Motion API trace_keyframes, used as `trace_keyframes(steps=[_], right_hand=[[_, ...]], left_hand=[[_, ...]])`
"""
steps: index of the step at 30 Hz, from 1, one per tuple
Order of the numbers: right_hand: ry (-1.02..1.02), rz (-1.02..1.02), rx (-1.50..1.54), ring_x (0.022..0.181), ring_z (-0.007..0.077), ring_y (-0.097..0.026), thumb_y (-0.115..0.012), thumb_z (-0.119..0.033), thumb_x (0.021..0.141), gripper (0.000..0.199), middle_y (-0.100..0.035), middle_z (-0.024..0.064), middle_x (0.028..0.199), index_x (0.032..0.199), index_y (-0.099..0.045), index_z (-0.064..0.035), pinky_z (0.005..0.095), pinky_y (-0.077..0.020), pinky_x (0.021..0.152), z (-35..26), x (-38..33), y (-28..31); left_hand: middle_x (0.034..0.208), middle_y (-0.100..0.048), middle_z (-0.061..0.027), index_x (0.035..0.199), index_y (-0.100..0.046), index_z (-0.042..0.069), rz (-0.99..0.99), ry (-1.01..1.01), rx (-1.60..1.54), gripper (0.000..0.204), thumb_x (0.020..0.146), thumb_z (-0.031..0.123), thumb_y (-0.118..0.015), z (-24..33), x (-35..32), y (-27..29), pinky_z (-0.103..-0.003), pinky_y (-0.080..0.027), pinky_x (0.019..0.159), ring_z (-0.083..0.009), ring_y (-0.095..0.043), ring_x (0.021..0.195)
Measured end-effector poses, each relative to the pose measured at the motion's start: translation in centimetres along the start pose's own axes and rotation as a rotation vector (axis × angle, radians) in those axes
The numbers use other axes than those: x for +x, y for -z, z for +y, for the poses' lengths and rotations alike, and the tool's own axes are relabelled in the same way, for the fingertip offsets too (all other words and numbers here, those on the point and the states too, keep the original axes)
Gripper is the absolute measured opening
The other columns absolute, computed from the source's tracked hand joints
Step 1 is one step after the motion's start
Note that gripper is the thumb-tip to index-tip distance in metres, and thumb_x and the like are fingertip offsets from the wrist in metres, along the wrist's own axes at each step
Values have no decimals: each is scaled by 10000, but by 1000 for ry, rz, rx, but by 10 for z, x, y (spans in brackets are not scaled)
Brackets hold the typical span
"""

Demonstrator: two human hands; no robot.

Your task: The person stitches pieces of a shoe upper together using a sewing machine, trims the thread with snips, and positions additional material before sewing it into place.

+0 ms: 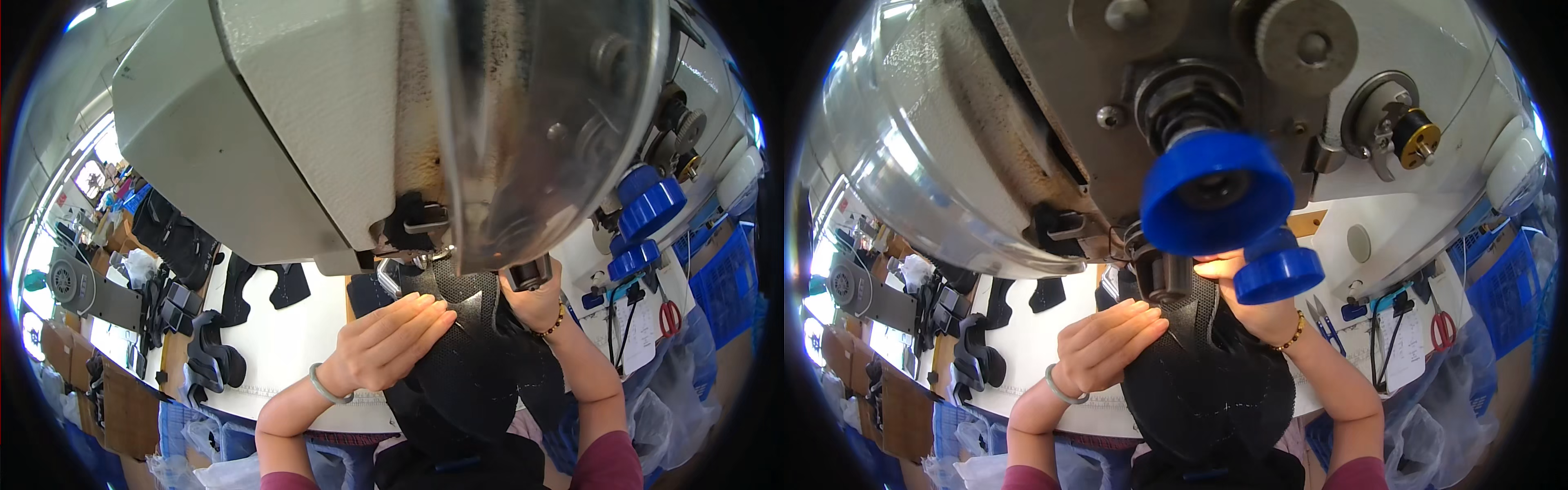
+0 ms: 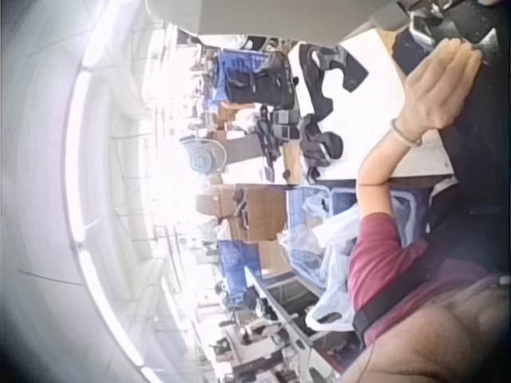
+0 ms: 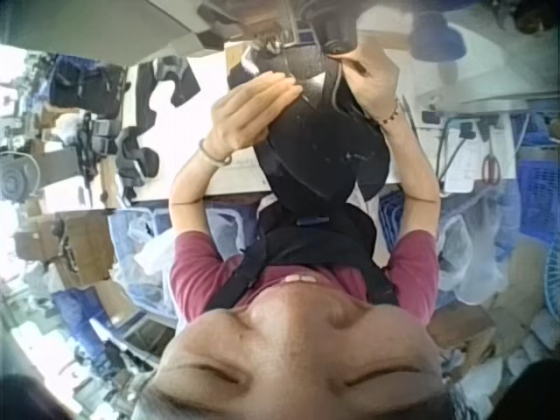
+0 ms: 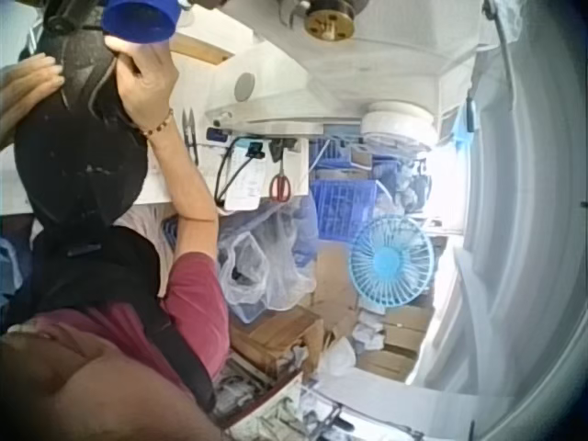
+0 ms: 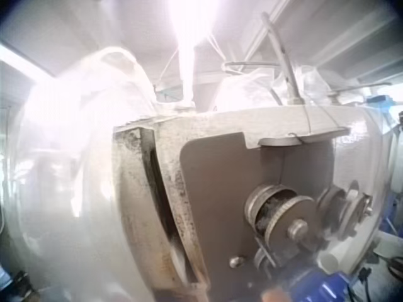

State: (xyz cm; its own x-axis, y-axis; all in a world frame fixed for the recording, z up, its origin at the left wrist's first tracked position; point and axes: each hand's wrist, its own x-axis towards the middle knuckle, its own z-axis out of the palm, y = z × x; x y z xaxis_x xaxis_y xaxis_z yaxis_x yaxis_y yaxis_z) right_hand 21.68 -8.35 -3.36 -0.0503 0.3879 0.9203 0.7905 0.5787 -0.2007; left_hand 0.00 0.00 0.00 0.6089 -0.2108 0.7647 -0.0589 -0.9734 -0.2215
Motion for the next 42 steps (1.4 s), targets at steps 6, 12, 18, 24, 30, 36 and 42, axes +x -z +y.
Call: trace_keyframes(steps=[6, 12, 18, 24, 30, 36, 42], right_hand=[[-53, 8, -94, 746, 146, -640, -670, 36, 746, 288, -645, 63, 875, 1010, -562, -4, 272, -505, 669, 1, -5, 1], [-182, 3, -22, 806, 147, -625, -649, 47, 763, 251, -631, 59, 895, 991, -560, -7, 280, -496, 717, 0, -4, -2], [-234, 20, 32, 814, 139, -616, -626, 62, 770, 214, -635, 56, 892, 965, -585, -14, 271, -486, 729, 1, -8, -4], [-214, -43, 37, 797, 150, -616, -606, 94, 764, 175, -658, 63, 858, 904, -642, -6, 279, -480, 747, 0, -6, -2], [-393, 26, 154, 859, 160, -628, -589, 99, 783, 181, -672, 74, 898, 894, -685, -7, 293, -484, 801, 7, -28, -5], [-414, -65, 186, 862, 160, -631, -589, 108, 773, 217, -674, 80, 945, 926, -696, -5, 284, -472, 816, -1, -18, 1], [-308, -22, 122, 795, 147, -622, -603, 115, 764, 225, -680, 63, 875, 894, -722, -24, 262, -455, 803, -7, -6, 0]], left_hand=[[950, -665, -72, 970, -688, -3, -1, 6, -13, 326, 657, 45, -611, -5, 1, -3, -299, -545, 825, -201, -636, 919], [976, -656, -71, 1002, -683, 12, 48, 9, -19, 427, 588, 28, -579, -13, -4, -12, -317, -540, 841, -216, -619, 937], [935, -650, -22, 947, -718, 91, 68, 88, -44, 258, 702, 153, -670, -22, -15, -17, -307, -510, 817, -197, -605, 891], [1033, -620, -30, 1055, -677, 74, -8, 90, -130, 531, 548, -14, -548, -29, -18, -6, -338, -484, 848, -228, -579, 927], [1096, -627, -113, 1007, -673, 7, -205, 207, -550, 446, 582, -15, -537, -24, 3, 28, -365, -509, 798, -279, -618, 948], [1121, -598, -132, 1139, -600, 9, -283, 393, -310, 423, 770, 191, -698, 9, 26, 34, -337, -518, 805, -280, -618, 941], [1080, -609, -99, 1102, -620, 17, -255, 361, -180, 350, 790, 164, -682, 13, 22, 26, -322, -530, 762, -255, -621, 938]])
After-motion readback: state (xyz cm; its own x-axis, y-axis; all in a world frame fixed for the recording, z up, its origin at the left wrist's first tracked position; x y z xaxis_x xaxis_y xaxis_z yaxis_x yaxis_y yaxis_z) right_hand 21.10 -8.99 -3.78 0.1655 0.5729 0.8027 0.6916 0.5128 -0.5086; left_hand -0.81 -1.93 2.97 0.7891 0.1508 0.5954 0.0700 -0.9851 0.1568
